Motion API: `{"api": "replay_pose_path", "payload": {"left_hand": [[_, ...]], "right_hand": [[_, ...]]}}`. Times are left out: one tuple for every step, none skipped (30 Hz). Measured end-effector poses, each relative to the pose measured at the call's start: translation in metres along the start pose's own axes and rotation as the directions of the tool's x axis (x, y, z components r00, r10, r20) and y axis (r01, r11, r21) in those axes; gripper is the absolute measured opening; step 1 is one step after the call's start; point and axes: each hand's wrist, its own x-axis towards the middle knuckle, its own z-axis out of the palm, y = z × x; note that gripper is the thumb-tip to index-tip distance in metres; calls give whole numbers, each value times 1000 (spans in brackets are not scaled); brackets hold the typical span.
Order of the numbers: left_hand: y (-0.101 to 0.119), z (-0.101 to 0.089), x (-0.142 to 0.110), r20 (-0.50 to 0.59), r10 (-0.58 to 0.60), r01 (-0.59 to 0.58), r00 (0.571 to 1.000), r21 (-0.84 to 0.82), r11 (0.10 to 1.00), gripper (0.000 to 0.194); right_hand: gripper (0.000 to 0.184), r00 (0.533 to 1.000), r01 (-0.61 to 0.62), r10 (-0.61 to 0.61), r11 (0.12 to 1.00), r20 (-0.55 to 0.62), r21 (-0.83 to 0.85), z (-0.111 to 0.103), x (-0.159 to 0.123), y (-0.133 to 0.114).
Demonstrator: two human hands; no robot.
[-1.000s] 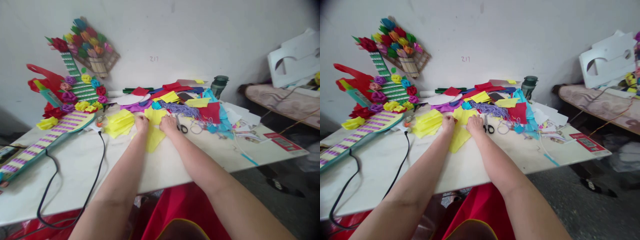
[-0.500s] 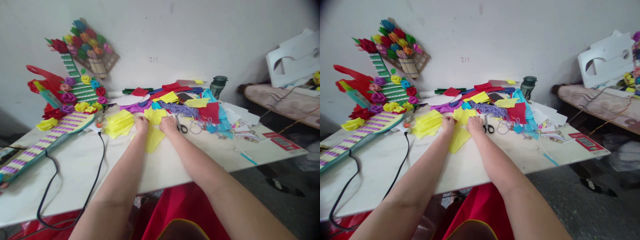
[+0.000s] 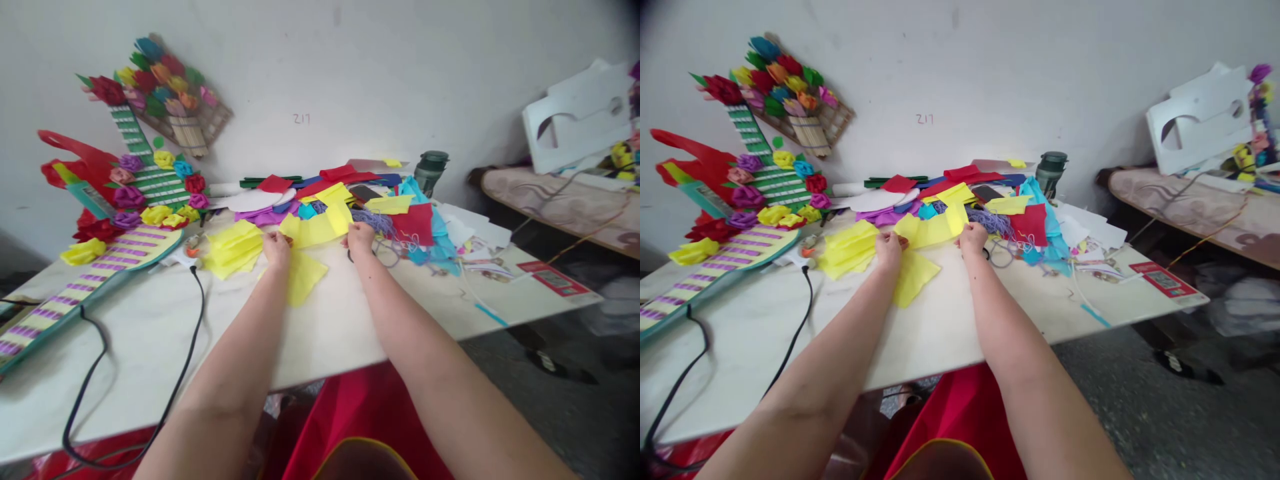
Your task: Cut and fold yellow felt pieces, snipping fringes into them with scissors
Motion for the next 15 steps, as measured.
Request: {"api": "replay_pose_path", "payload": {"left_hand": [[5,0,-3,-8,-53,52,999,-63,997,13],[9,0,-5,-17,-85,83,996,-107,991,13],[12,0,-7,-18,-106,102,994,-136,985,12],[15,0,-8,-22,-117,112,993,-156,981,11],[17,-1,-8,-27,-119,113,993,-166,980,10],[18,-1,-8,-32,-114,107,993,-169,980,9],[18,-2,-7,-38,-105,97,994,-165,981,8],[18,-2,-7,-47,-90,81,995,-156,984,7],[17,-3,-6,-57,-74,65,996,-140,988,5],[17,-3,-5,-70,-58,50,996,-120,992,4],[17,-4,-5,-82,-41,33,996,-95,995,3],[16,-5,-5,-95,-23,17,995,-64,998,2],[16,-6,-4,-108,-7,4,994,-28,1000,1],[16,-7,-4,-117,8,-7,993,11,1000,2],[16,-8,-4,-123,19,-13,992,50,999,2]], "right_hand": [[30,1000,-20,21,997,-8,71,1,1,0],[30,999,-30,32,991,-12,129,2,1,0],[31,999,-36,39,984,-11,176,2,1,0],[32,999,-41,43,977,-7,210,2,1,-1],[35,999,-44,47,972,-6,230,1,1,-1],[39,999,-45,49,971,-11,233,0,1,-2],[44,999,-42,47,976,-23,213,-2,1,-3],[48,999,-27,34,986,-40,167,-4,0,-3],[51,998,1,4,996,-58,92,-7,-1,-4],[52,997,42,-43,999,-71,-14,-10,-2,-5],[49,992,86,-97,986,-75,-140,-14,-3,-7],[45,987,124,-148,954,-69,-271,-17,-5,-8],[41,981,150,-186,910,-58,-387,-20,-6,-9],[38,977,162,-209,864,-48,-477,-23,-7,-10],[37,975,162,-219,826,-42,-540,-25,-7,-11]]}}
